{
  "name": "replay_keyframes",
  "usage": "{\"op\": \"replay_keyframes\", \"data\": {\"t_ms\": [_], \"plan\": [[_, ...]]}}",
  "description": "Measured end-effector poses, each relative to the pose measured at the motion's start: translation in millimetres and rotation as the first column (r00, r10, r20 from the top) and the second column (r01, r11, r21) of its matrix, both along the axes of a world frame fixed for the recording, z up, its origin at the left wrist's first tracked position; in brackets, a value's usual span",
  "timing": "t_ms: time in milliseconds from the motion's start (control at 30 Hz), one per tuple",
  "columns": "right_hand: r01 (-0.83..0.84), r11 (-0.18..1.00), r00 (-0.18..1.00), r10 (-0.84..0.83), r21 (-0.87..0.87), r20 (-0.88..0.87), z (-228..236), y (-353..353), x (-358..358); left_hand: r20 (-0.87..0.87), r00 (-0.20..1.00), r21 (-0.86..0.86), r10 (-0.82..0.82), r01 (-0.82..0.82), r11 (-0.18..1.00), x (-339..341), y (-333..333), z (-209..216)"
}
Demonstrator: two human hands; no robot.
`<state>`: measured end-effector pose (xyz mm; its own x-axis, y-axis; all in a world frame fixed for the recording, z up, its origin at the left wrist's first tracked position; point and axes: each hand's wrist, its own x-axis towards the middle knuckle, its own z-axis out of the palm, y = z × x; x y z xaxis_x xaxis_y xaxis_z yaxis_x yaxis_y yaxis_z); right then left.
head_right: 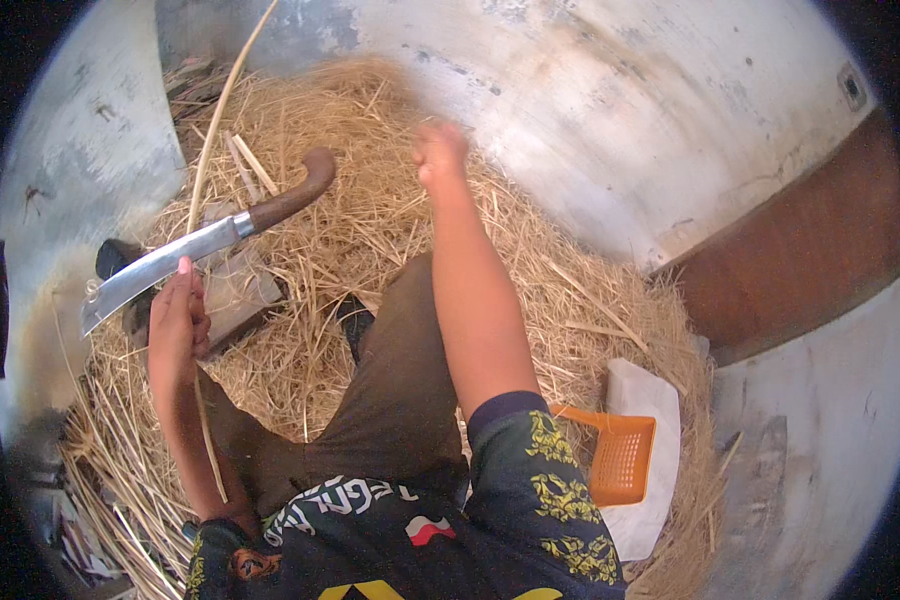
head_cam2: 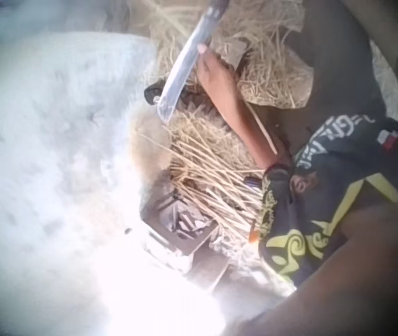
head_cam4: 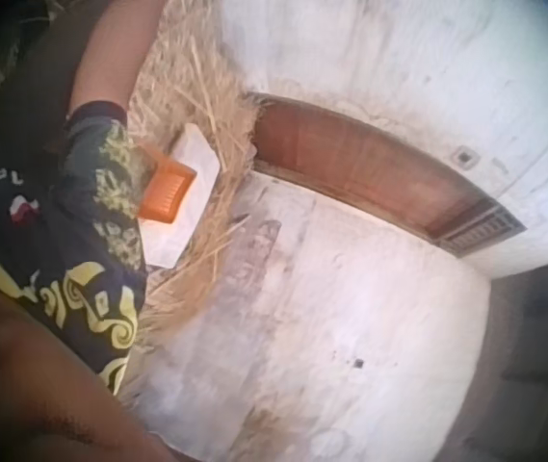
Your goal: The person sits cross-legged on a bed of straw and uses a large curved knife to sharpen thin wooden sticks. They hold each stick with one hand and scrape the blade along its length to remove bark and smooth the surface, occasionally rotating the stick to work on different sides.
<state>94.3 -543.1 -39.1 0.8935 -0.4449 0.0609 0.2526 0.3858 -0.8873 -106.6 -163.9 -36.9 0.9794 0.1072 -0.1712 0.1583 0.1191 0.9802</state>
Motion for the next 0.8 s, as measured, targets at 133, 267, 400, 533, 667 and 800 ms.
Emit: {"op": "replay_keyframes", "data": {"t_ms": [133, 267, 400, 533, 667, 800], "plan": [[-0.023, 0.953, 0.997, -0.002, -0.303, -0.083, -8, 20, 2, -0.009, 0.999, 0.009, 0.038, -0.038, 0.999, -3, 0, 4], [-0.051, 0.870, 0.994, -0.003, -0.491, -0.110, -31, 6, 11, -0.008, 1.000, -0.015, 0.016, -0.016, 1.000, -2, 1, 5], [0.051, 0.635, 0.981, -0.175, -0.771, -0.079, -38, 10, 21, 0.000, 1.000, -0.018, 0.003, -0.003, 1.000, -1, 2, 0], [0.337, 0.244, 0.937, 0.010, -0.909, 0.350, 4, 72, -5, 0.023, 1.000, 0.026, 0.002, -0.002, 1.000, 9, 8, -19], [0.396, -0.422, 0.917, 0.221, -0.815, 0.331, 51, 111, -62, 0.072, 0.997, 0.018, -0.017, 0.016, 1.000, 13, -2, -39], [0.009, -0.135, 0.915, 0.401, -0.991, -0.046, 34, 109, -53, -0.005, 1.000, -0.154, 0.002, -0.003, 0.988, 15, 15, -28]]}}
